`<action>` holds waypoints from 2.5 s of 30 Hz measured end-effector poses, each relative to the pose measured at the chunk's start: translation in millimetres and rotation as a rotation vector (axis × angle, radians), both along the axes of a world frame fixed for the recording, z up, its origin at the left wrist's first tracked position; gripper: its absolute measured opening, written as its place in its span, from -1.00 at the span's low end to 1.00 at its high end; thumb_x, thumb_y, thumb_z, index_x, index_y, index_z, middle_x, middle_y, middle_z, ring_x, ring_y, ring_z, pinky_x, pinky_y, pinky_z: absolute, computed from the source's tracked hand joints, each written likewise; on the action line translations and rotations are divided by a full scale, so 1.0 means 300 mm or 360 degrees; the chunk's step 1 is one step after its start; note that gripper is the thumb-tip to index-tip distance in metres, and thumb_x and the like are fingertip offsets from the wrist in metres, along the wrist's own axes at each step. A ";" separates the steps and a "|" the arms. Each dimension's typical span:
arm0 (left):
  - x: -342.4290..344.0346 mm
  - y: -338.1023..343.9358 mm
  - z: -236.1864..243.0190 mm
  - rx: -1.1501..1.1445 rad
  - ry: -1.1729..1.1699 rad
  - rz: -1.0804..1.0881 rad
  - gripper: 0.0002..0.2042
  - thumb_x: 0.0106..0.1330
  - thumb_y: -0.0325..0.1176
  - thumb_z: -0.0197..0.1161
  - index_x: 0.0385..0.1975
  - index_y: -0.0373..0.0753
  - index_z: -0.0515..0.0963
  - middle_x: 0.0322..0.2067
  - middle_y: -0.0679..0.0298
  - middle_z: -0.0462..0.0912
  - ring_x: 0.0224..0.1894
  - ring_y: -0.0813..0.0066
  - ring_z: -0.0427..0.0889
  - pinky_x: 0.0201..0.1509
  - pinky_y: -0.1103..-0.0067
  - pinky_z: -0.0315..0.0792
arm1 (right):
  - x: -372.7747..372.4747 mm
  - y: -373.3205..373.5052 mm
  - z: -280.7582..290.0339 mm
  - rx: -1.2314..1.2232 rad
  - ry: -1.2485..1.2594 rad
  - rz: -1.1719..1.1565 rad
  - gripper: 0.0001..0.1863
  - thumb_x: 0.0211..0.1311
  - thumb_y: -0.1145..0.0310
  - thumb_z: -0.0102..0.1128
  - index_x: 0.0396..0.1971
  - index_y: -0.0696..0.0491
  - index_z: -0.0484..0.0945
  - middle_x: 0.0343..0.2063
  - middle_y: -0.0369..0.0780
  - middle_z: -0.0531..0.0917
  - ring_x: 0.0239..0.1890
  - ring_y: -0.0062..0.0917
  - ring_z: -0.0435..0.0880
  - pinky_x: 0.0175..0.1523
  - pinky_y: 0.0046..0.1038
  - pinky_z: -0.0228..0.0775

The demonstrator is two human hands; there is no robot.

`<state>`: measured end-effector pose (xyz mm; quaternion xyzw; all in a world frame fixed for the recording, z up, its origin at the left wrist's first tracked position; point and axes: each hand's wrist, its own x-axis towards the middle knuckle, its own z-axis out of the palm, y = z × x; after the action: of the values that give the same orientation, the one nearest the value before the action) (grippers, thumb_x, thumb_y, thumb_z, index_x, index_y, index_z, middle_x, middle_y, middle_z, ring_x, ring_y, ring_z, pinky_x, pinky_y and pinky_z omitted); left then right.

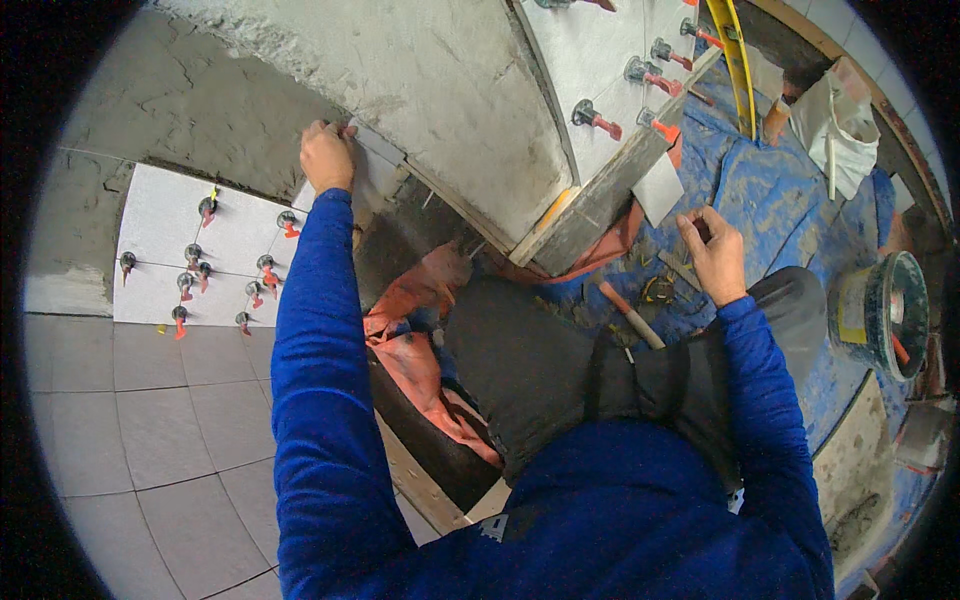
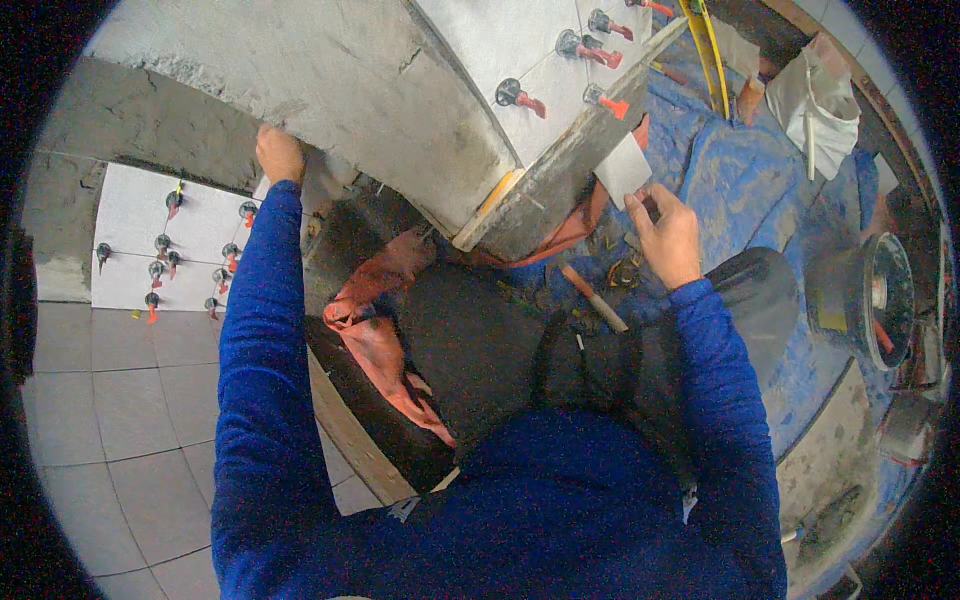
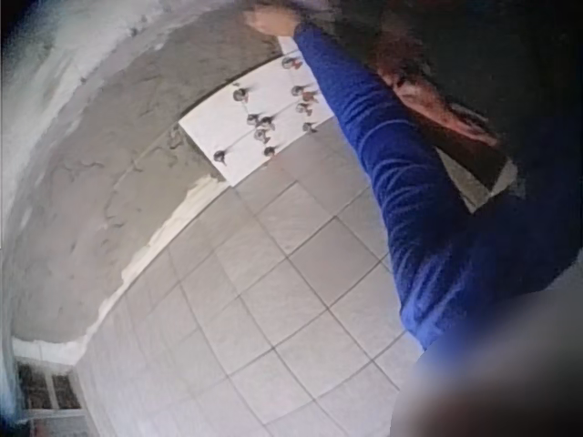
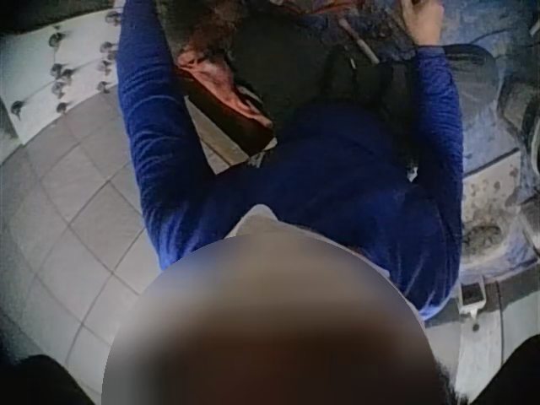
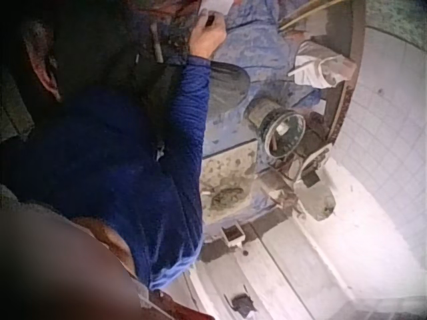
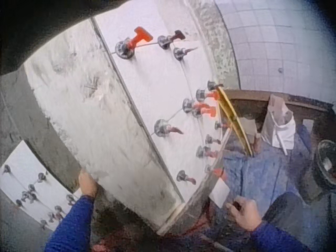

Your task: The person cuts a ceramic tile with an angle grinder, then applies mortar to the tile and a wall corner using a trowel. The person places the tile into the corner and secures it with tile leveling clips.

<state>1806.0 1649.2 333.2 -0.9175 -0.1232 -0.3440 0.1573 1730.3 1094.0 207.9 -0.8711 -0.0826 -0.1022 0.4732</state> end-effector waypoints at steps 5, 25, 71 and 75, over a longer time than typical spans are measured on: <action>-0.014 0.011 -0.044 0.0125 -0.0154 -0.0177 -0.64 0.09 -0.16 0.52 -0.14 -0.18 0.70 -0.14 0.11 0.60 0.02 0.05 0.53 0.11 0.25 0.44 | 0.009 -0.008 -0.005 0.0005 -0.0011 -0.0032 -0.77 0.33 0.27 0.32 -0.33 0.15 0.60 -0.52 -0.08 0.68 -0.48 -0.32 0.69 -0.30 -0.33 0.48; -0.130 -0.096 -0.132 -0.0380 -0.0478 -0.0330 -0.56 0.26 -0.42 0.35 0.17 -0.27 0.56 0.03 0.02 0.50 0.14 -0.03 0.45 0.26 0.20 0.34 | -0.012 -0.054 -0.035 -0.0127 -0.0102 -0.0051 -0.75 0.33 0.28 0.34 -0.36 0.19 0.61 -0.47 -0.03 0.69 -0.44 -0.24 0.69 -0.26 -0.29 0.49; -0.059 -0.093 -0.040 -0.0661 -0.0632 -0.0160 -0.73 0.31 -0.25 0.33 -0.04 -0.15 0.71 -0.15 0.08 0.57 0.00 0.03 0.54 0.09 0.22 0.43 | 0.000 -0.042 -0.165 -0.0389 0.0055 0.0029 -0.78 0.33 0.31 0.32 -0.33 0.19 0.64 -0.47 -0.04 0.72 -0.41 -0.25 0.74 -0.24 -0.30 0.53; -0.087 -0.183 -0.115 -0.0901 -0.0727 -0.0325 -0.66 0.32 -0.43 0.26 0.10 -0.16 0.64 -0.11 0.03 0.52 -0.02 -0.01 0.53 0.07 0.22 0.43 | -0.004 -0.034 -0.144 -0.0333 0.0085 0.0048 -0.77 0.32 0.30 0.33 -0.35 0.19 0.64 -0.48 -0.04 0.72 -0.43 -0.25 0.74 -0.24 -0.29 0.53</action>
<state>1779.9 1594.2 298.6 -0.8318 -0.1533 -0.5060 -0.1691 1729.0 1083.9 164.8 -0.9168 -0.0933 -0.0625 0.3832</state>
